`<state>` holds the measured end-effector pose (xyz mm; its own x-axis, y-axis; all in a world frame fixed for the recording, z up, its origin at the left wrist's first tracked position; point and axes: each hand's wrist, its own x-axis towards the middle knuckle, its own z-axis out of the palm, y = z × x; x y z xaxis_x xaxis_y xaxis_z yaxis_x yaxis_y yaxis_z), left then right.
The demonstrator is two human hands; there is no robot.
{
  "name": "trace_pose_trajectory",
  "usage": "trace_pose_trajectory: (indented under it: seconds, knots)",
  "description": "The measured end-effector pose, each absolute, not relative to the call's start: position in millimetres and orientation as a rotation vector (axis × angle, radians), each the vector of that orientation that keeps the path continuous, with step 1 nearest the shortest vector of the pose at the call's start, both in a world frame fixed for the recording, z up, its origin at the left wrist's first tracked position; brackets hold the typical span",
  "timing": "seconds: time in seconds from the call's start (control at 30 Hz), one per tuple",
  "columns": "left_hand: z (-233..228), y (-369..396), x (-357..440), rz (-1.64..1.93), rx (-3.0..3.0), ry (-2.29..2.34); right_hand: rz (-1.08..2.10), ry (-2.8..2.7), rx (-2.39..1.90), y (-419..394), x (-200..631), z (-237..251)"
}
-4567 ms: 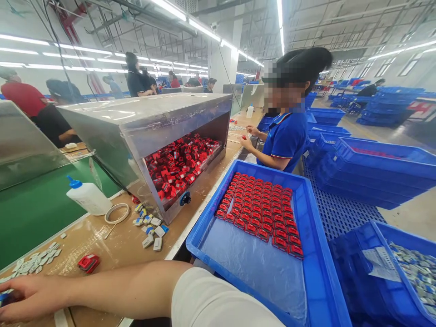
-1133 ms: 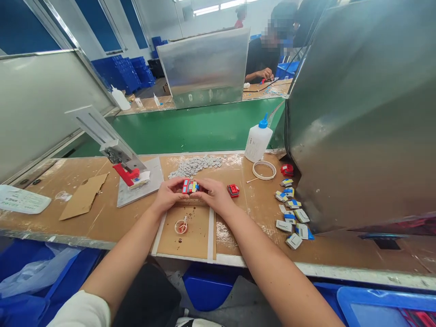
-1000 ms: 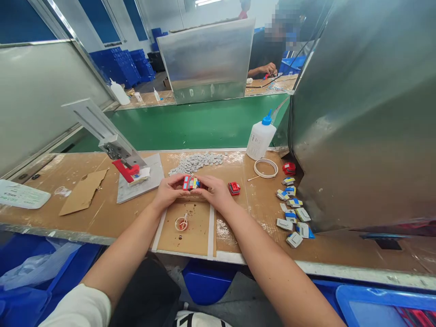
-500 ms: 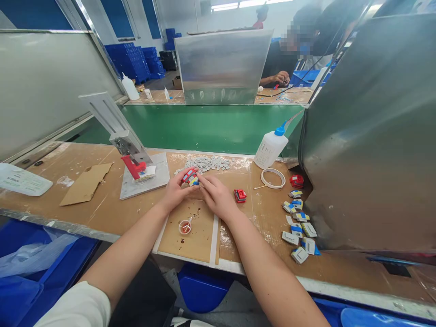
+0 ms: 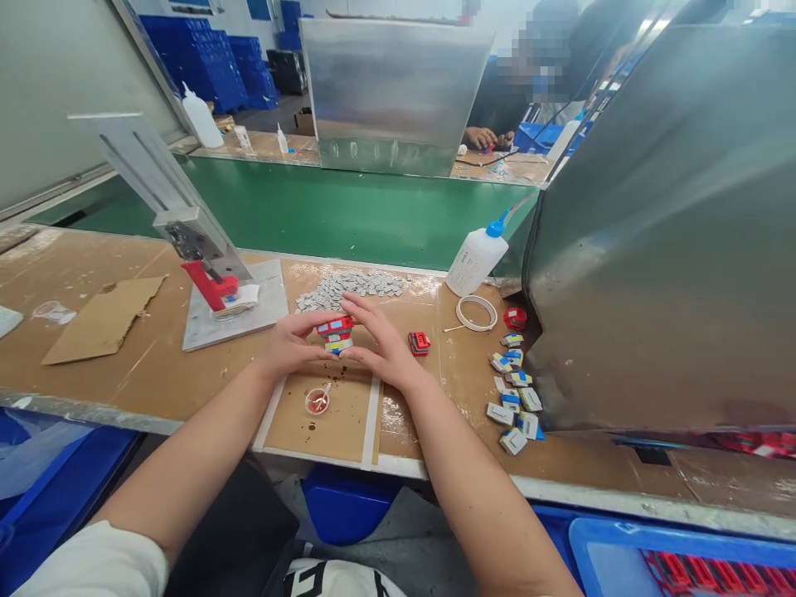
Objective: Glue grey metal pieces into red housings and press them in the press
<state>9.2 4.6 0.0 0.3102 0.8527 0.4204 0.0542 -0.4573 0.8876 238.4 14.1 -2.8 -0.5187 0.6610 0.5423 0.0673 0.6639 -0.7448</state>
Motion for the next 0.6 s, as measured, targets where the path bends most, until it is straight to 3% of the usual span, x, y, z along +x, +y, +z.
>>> trace_pose_trajectory:
  seconds: [0.2,0.6]
  knots:
    - [-8.7,6.0,11.7,1.227,1.7,0.768,1.005,-1.923,-0.501,8.0,236.5,2.1]
    - [-2.7,4.2,8.7,1.258,1.828,0.827,0.925,-1.902,-0.564,11.2,234.8,-0.1]
